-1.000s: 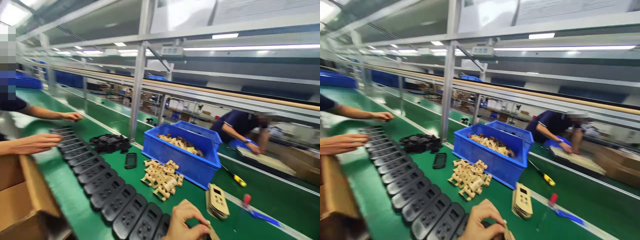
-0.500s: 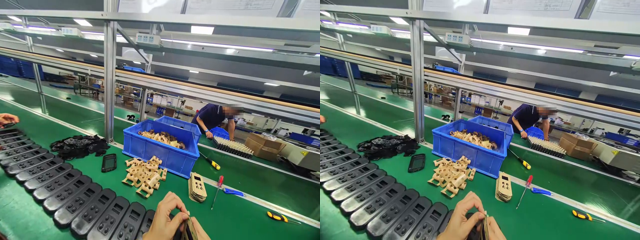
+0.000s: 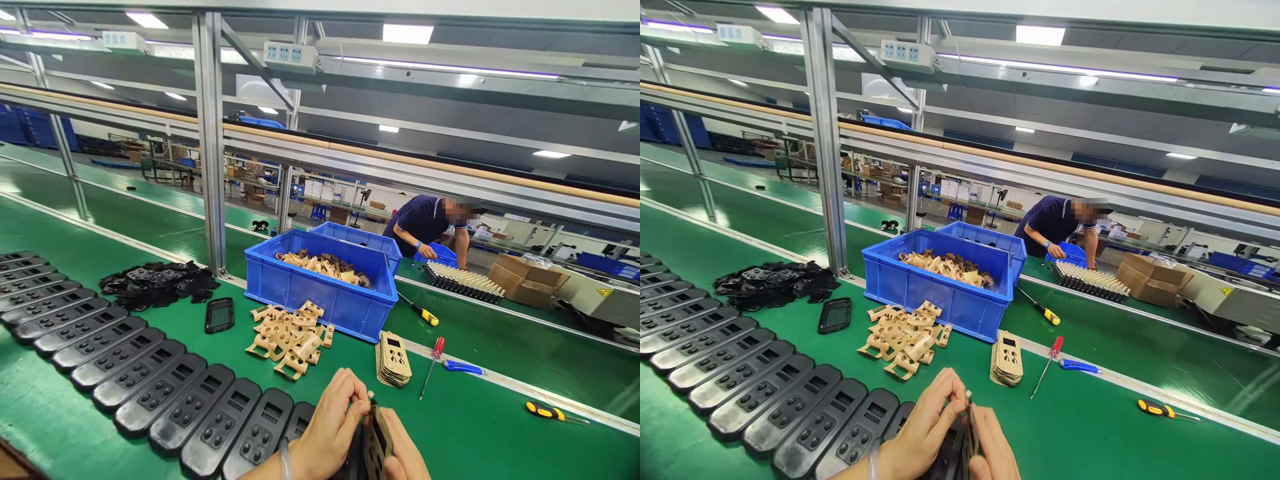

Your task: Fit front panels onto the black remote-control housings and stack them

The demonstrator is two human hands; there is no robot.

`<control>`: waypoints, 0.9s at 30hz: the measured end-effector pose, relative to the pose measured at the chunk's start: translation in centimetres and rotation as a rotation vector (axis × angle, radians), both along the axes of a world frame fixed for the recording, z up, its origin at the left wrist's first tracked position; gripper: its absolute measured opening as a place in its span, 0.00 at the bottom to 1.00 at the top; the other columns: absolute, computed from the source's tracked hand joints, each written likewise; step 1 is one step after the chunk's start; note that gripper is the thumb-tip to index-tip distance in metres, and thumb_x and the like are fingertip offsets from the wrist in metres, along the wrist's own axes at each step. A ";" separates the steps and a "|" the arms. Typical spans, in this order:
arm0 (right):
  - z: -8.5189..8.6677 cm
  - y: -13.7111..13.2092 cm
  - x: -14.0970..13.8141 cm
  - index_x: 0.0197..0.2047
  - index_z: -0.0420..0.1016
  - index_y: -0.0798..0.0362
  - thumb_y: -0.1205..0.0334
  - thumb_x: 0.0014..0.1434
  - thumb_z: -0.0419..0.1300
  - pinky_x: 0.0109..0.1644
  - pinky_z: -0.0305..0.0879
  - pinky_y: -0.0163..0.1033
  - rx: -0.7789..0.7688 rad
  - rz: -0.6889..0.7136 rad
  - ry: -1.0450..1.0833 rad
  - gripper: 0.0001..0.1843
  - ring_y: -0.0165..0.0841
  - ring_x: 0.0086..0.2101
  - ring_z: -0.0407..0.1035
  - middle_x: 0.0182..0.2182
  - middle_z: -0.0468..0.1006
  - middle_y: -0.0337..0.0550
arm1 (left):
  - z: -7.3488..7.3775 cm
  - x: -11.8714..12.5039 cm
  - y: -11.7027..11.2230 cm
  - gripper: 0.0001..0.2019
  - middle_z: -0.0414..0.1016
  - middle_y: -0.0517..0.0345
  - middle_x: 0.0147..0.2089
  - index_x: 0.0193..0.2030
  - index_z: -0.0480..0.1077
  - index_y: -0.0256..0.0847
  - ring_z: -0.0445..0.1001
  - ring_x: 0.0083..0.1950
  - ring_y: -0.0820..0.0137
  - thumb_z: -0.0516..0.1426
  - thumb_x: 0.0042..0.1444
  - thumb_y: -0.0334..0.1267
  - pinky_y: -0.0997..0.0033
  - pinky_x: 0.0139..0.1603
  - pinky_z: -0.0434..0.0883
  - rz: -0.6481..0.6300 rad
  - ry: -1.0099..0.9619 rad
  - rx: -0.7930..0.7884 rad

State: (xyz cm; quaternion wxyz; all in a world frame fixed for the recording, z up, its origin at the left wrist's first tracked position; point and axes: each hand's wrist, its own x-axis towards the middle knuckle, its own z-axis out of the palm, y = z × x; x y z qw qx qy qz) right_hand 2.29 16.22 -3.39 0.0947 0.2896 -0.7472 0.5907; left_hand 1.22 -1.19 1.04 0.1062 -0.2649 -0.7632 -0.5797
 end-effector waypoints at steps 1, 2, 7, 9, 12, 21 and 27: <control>-0.1 0.2 0.0 0.61 0.69 0.48 0.37 0.63 0.48 0.59 0.58 0.43 -0.005 -0.036 -0.002 0.32 0.46 0.54 0.65 0.54 0.72 0.50 | 0.0 0.1 0.1 0.15 0.63 0.56 0.35 0.33 0.59 0.41 0.61 0.39 0.66 0.43 0.67 0.45 0.66 0.43 0.60 -0.017 0.006 -0.005; -0.1 0.3 -0.1 0.62 0.68 0.48 0.39 0.64 0.48 0.62 0.55 0.44 -0.005 -0.066 -0.004 0.31 0.46 0.57 0.63 0.56 0.71 0.49 | 0.0 0.1 0.2 0.15 0.62 0.56 0.35 0.32 0.59 0.41 0.60 0.39 0.67 0.42 0.67 0.46 0.66 0.43 0.60 -0.035 0.001 -0.005; 0.0 1.5 -0.9 0.66 0.61 0.47 0.44 0.67 0.45 0.62 0.57 0.43 0.115 -0.072 0.116 0.28 0.44 0.61 0.59 0.61 0.66 0.48 | 0.2 -0.1 0.5 0.19 0.62 0.60 0.33 0.32 0.60 0.40 0.63 0.36 0.70 0.50 0.61 0.55 0.69 0.40 0.62 -0.146 -0.276 0.207; -0.4 1.9 -1.7 0.68 0.57 0.47 0.43 0.67 0.46 0.59 0.63 0.42 0.199 -0.053 0.251 0.31 0.44 0.58 0.62 0.60 0.66 0.50 | 0.3 -0.5 0.4 0.22 0.67 0.60 0.32 0.36 0.61 0.40 0.67 0.34 0.72 0.55 0.56 0.59 0.70 0.38 0.64 -0.248 -0.518 0.425; -1.7 2.1 -2.9 0.69 0.55 0.48 0.40 0.64 0.48 0.54 0.67 0.42 0.293 -0.038 0.414 0.35 0.44 0.53 0.67 0.55 0.70 0.54 | 0.3 -1.0 0.2 0.26 0.72 0.62 0.27 0.42 0.61 0.39 0.71 0.28 0.74 0.66 0.46 0.54 0.74 0.32 0.66 -0.309 -0.789 0.630; 1.7 3.8 -2.1 0.56 0.72 0.46 0.37 0.59 0.56 0.52 0.69 0.40 -0.730 -0.302 -0.224 0.30 0.40 0.50 0.70 0.50 0.77 0.44 | 0.8 -2.3 -1.3 0.19 0.70 0.62 0.22 0.35 0.73 0.34 0.66 0.20 0.75 0.65 0.36 0.43 0.74 0.24 0.64 -0.139 -0.720 0.291; 5.0 3.8 -1.3 0.51 0.77 0.45 0.36 0.53 0.62 0.46 0.72 0.36 -0.975 -0.111 -0.592 0.28 0.34 0.42 0.73 0.44 0.81 0.41 | 1.5 -5.6 -5.4 0.17 0.69 0.44 0.58 0.47 0.75 0.38 0.67 0.57 0.54 0.57 0.51 0.41 0.52 0.59 0.63 0.310 -0.288 0.172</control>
